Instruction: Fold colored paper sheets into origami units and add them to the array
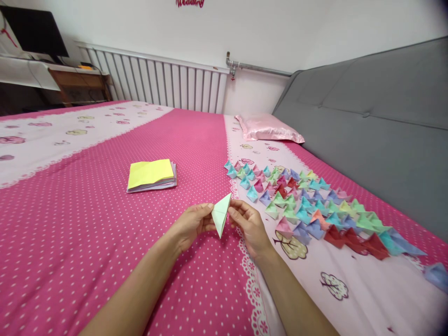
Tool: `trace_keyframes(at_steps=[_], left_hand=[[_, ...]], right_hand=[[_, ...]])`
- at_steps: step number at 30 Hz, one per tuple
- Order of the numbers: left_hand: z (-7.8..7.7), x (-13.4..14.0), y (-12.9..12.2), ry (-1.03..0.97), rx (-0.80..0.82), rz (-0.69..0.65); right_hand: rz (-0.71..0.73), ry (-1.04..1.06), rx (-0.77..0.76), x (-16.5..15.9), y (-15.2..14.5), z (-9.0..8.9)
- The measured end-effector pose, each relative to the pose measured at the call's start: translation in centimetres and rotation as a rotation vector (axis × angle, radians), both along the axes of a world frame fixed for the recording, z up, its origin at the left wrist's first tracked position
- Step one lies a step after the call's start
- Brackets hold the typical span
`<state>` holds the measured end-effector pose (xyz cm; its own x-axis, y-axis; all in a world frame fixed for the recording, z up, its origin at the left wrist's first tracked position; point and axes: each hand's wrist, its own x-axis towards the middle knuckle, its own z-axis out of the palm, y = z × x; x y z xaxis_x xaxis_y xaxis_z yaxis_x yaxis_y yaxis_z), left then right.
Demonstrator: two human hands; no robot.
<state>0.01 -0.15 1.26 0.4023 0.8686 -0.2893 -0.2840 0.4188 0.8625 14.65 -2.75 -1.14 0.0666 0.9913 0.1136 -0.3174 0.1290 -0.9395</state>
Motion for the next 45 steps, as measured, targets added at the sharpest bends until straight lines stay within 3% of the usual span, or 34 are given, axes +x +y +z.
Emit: trace_keyframes(at_steps=[5,12,26,33,45], left_hand=[[-0.3,0.0,0.1,0.002,0.028,0.001],[-1.0,0.2,0.1,0.006,0.086,-0.06],[-0.8,0.6,-0.4,0.003,0.091,-0.131],[-0.8,0.9,-0.6,-0.036,0.024,-0.103],[-0.6,0.6,-0.5,-0.121,-0.01,-0.058]], right_hand=[[0.011,0.003,0.032,0.0,0.0,0.0],[-0.005,-0.153,0.128,-0.4,-0.1,0.1],[-0.06,-0.323,0.15,-0.4,0.0,-0.4],[-0.233,-0.48,0.266,-0.5,-0.5,0.3],[-0.21,-0.584,0.391,-0.2,-0.7,0.5]])
